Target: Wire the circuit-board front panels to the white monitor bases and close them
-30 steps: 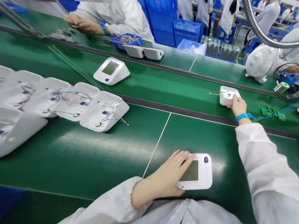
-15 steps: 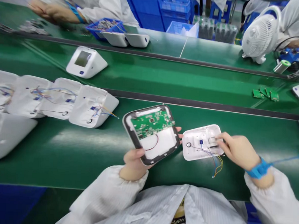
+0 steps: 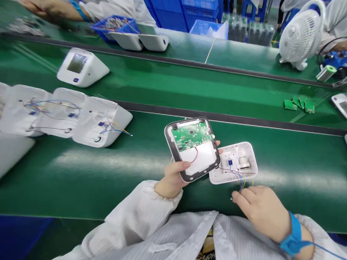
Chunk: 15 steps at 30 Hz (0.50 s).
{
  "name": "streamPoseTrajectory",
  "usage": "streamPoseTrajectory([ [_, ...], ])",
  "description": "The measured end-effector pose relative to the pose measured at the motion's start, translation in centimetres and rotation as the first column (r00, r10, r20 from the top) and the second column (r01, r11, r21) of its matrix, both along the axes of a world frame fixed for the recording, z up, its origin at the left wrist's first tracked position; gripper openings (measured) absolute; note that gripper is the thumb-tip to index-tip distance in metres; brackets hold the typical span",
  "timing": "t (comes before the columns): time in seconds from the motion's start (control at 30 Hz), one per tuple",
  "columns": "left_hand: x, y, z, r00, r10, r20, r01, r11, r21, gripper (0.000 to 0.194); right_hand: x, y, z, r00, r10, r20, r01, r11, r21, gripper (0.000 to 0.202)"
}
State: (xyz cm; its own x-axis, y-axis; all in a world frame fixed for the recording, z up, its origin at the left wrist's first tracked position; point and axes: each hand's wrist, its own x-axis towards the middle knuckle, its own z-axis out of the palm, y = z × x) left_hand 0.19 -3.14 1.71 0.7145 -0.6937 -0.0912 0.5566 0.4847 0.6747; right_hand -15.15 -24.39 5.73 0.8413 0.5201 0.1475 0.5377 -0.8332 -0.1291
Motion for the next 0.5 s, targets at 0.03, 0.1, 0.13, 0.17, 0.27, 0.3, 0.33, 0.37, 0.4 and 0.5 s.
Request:
streamPoseTrajectory([
  [0.03, -0.1, -0.2, 0.0, 0.999, 0.021, 0.026, -0.021, 1.0, 0.012, 0.078, 0.6, 0.2, 0.7, 1.0, -0.023, 0.02, 0.022, 1.0, 0.017, 0.023],
  [0.1, -0.4, -0.5, 0.0, 0.998, 0.029, 0.063, -0.03, 0.999, 0.025, 0.079, 2.0, 0.8, 1.8, 0.994, -0.096, 0.058, 0.092, 0.994, 0.065, 0.023],
  [0.13, -0.5, -0.7, -0.1, 0.997, 0.014, 0.072, -0.016, 1.0, 0.026, 0.08, 2.9, 1.0, 2.1, 0.988, -0.138, 0.066, 0.129, 0.984, 0.121, 0.024],
  [0.17, -0.5, -0.9, -0.2, 0.997, -0.006, 0.075, 0.005, 1.0, 0.021, 0.082, 3.7, 1.2, 2.2, 0.983, -0.171, 0.061, 0.155, 0.966, 0.206, 0.024],
  [0.27, -0.5, -1.0, -0.8, 0.996, -0.072, 0.06, 0.074, 0.997, -0.025, 0.09, 6.1, 1.6, 1.7, 0.96, -0.267, -0.083, 0.271, 0.819, 0.506, 0.023],
  [0.3, -0.4, -1.0, -1.0, 0.995, -0.09, 0.049, 0.093, 0.995, -0.045, 0.092, 6.7, 1.6, 1.4, 0.937, -0.306, -0.17, 0.347, 0.744, 0.571, 0.023],
  [0.33, -0.3, -0.9, -1.3, 0.994, -0.102, 0.035, 0.104, 0.993, -0.057, 0.094, 7.2, 1.6, 1.1, 0.901, -0.349, -0.259, 0.433, 0.666, 0.608, 0.022],
  [0.37, -0.3, -0.7, -1.5, 0.994, -0.109, 0.021, 0.11, 0.992, -0.057, 0.096, 7.5, 1.7, 0.8, 0.859, -0.385, -0.338, 0.511, 0.591, 0.625, 0.021],
  [0.4, -0.3, -0.5, -1.8, 0.994, -0.112, 0.008, 0.113, 0.993, -0.041, 0.097, 7.8, 1.8, 0.5, 0.822, -0.405, -0.4, 0.568, 0.525, 0.634, 0.02],
  [0.5, -0.5, 0.4, -2.3, 0.996, -0.092, -0.002, 0.092, 0.996, 0.013, 0.094, 8.2, 2.0, 0.2, 0.794, -0.406, -0.453, 0.6, 0.402, 0.691, 0.018],
])
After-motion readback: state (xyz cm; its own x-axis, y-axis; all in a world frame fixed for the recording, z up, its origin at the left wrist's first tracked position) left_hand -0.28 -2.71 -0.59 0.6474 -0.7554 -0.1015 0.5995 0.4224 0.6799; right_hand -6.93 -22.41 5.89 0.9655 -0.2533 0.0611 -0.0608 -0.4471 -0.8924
